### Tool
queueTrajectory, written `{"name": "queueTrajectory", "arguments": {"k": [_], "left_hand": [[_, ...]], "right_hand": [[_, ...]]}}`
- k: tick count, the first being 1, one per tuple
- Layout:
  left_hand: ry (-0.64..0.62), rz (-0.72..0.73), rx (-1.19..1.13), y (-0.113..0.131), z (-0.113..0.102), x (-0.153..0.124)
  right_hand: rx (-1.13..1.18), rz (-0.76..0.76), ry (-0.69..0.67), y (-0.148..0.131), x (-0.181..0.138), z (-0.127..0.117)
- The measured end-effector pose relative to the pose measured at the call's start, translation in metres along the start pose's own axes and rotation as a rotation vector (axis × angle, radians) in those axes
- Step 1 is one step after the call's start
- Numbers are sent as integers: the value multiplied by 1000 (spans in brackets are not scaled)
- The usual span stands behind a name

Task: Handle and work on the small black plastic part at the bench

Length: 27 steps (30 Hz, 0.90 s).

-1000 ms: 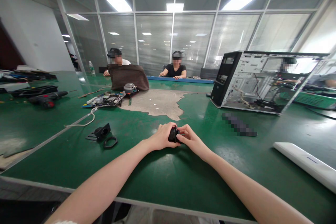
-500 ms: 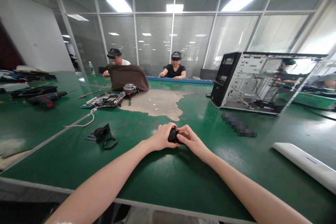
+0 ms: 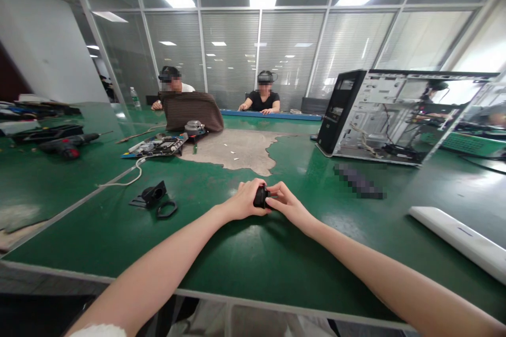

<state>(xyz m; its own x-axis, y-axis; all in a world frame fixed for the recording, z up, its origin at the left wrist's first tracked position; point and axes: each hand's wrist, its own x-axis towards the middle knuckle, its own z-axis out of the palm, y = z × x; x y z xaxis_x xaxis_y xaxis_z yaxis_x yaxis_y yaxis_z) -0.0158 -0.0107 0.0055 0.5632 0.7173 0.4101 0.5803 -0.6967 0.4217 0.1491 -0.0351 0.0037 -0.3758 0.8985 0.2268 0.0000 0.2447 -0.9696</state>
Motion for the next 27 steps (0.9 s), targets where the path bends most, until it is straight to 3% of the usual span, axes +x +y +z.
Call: {"name": "queueTrajectory", "arguments": {"k": [11, 17, 22, 27], "left_hand": [[1, 30, 9, 4, -3, -1], [5, 3, 18, 6, -4, -3], [8, 16, 27, 5, -3, -3], [-3, 22, 25, 6, -4, -2]], "right_hand": [[-72, -19, 34, 8, 0, -2], [48, -34, -77, 3, -1, -3], [1, -9, 36, -1, 1, 0], [-86, 3, 54, 6, 4, -4]]}}
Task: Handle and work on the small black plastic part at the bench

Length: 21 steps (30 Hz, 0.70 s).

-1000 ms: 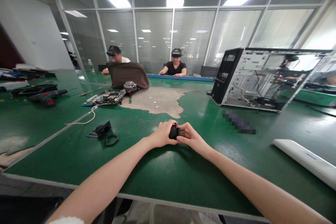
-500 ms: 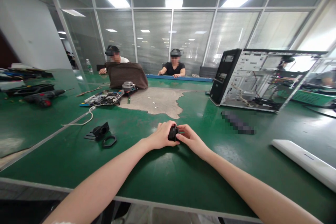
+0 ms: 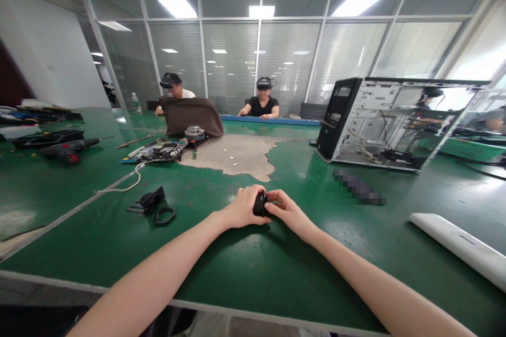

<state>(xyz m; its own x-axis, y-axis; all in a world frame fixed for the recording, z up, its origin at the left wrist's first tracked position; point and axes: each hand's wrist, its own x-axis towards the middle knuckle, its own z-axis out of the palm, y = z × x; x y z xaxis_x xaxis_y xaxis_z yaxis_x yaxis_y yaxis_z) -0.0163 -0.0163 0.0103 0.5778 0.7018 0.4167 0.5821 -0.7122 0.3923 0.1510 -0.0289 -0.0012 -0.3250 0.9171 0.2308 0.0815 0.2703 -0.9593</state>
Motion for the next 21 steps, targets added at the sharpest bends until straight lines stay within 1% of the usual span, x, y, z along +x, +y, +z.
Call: {"name": "queueTrajectory", "arguments": {"k": [6, 10, 15, 17, 19, 21], "left_hand": [[6, -2, 0, -1, 0, 0], [14, 10, 10, -2, 2, 0], [4, 21, 5, -3, 2, 1], [4, 8, 6, -2, 1, 1], [7, 1, 5, -2, 2, 1], [8, 0, 3, -2, 2, 1]], "right_hand": [[119, -19, -120, 0, -4, -1], [99, -10, -75, -2, -3, 0], [34, 43, -31, -2, -1, -1], [39, 27, -52, -4, -2, -2], [80, 3, -104, -6, -4, -2], [99, -3, -112, -7, -5, -2]]}}
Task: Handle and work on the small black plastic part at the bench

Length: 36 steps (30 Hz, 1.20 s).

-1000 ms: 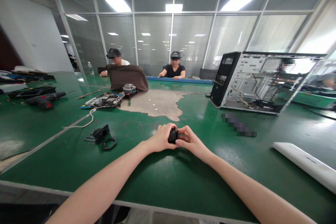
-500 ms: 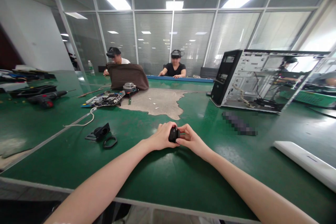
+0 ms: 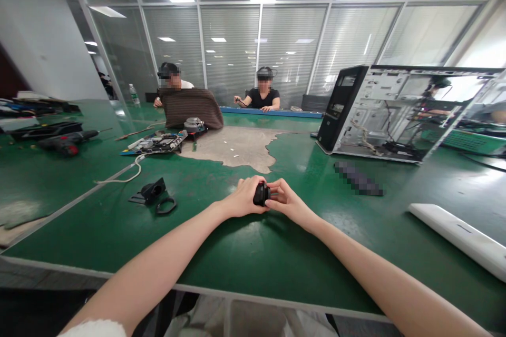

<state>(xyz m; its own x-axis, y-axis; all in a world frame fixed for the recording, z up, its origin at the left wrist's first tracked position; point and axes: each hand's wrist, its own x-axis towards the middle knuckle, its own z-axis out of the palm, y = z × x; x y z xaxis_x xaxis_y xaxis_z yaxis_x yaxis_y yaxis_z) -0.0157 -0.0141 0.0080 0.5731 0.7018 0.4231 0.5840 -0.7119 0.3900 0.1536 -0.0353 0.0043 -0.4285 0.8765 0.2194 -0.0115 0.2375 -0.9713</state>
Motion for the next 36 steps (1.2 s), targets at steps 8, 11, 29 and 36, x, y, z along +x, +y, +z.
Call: {"name": "queueTrajectory", "arguments": {"k": [8, 11, 29, 36], "left_hand": [[-6, 10, -7, -1, 1, 0], [-10, 15, -18, 0, -1, 0], [-2, 1, 20, -1, 0, -2], [5, 22, 19, 0, 0, -3]], "right_hand": [[-96, -17, 98, 8, 6, -1], [-92, -18, 69, 7, 5, -1], [-47, 85, 26, 3, 10, -4], [-9, 116, 80, -2, 4, 6]]}}
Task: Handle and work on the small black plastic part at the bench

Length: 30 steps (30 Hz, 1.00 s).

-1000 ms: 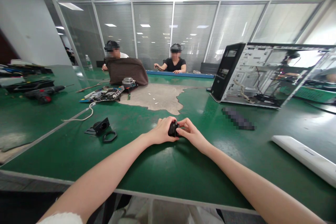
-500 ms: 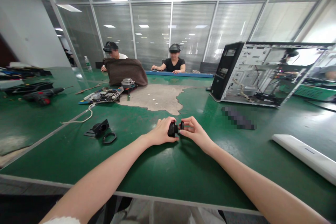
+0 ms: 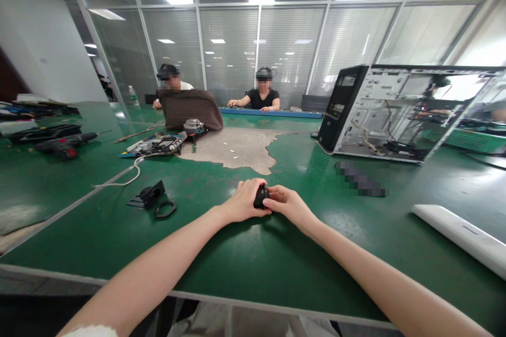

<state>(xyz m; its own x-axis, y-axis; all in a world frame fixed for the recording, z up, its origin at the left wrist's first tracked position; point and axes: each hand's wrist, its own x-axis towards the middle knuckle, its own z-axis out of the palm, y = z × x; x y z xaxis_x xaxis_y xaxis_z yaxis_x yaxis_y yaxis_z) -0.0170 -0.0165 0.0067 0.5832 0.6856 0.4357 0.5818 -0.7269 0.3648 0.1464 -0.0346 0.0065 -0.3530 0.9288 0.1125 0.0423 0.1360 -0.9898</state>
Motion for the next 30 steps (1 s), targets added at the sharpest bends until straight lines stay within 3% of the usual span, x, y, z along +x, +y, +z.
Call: {"name": "queueTrajectory", "arguments": {"k": [10, 18, 22, 30], "left_hand": [[13, 2, -119, 4, 2, 1], [15, -1, -304, 1, -11, 0], [-35, 11, -206, -1, -10, 1], [14, -43, 12, 1, 2, 4]], "right_hand": [[7, 23, 62, -2, 1, 8], [63, 50, 96, 0, 1, 6], [71, 41, 99, 0, 1, 6], [43, -17, 5, 3, 0, 3]]}}
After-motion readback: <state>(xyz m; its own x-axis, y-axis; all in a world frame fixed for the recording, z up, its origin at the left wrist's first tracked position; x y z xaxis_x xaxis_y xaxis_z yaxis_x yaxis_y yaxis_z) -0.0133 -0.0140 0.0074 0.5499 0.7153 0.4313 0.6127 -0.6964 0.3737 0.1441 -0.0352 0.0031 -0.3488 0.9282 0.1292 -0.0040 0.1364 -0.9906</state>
